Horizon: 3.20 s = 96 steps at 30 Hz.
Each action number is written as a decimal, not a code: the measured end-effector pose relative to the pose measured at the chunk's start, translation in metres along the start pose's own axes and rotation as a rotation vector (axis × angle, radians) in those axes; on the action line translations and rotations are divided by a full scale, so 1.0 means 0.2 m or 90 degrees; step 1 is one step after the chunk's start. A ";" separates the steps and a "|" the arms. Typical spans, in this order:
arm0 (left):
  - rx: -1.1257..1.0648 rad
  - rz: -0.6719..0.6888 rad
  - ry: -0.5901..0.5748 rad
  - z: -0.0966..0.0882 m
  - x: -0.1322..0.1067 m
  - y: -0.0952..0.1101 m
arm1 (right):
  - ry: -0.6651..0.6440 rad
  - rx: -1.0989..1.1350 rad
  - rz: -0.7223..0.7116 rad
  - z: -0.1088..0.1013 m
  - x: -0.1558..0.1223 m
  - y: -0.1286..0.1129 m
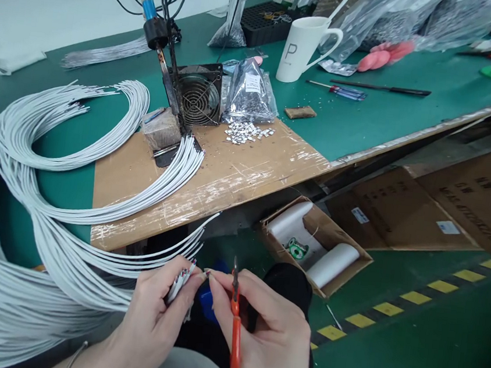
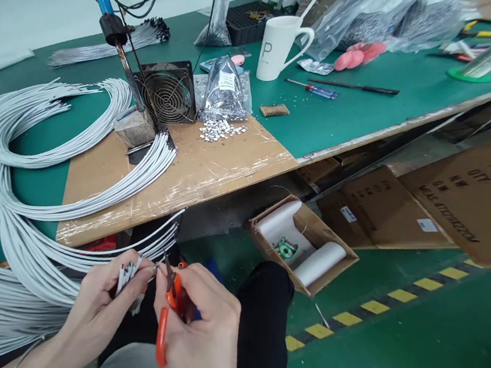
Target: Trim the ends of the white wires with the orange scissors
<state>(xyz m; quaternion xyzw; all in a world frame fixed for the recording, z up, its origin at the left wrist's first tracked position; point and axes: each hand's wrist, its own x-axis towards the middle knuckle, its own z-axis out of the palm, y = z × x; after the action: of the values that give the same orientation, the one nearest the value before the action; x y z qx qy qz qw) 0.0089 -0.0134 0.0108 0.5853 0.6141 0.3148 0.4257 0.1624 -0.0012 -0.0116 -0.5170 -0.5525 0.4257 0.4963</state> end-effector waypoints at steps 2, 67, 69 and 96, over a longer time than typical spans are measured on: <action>0.030 0.017 0.009 0.00 0.00 0.00 | -0.006 -0.001 0.011 0.00 0.00 0.00; -0.182 -0.159 -0.080 -0.02 0.05 0.07 | -0.226 -0.114 0.023 -0.07 -0.07 0.18; -0.190 -0.162 -0.084 -0.02 0.05 0.07 | -0.231 -0.110 0.028 -0.07 -0.07 0.17; -0.296 -0.223 -0.126 -0.06 0.05 0.03 | -0.131 -0.172 -0.117 -0.07 -0.03 0.19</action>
<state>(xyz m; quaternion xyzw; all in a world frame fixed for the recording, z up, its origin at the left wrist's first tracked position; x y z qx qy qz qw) 0.0019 -0.0019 0.0205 0.3856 0.5725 0.3102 0.6537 0.1816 -0.0045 -0.0478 -0.4800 -0.6975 0.3511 0.3997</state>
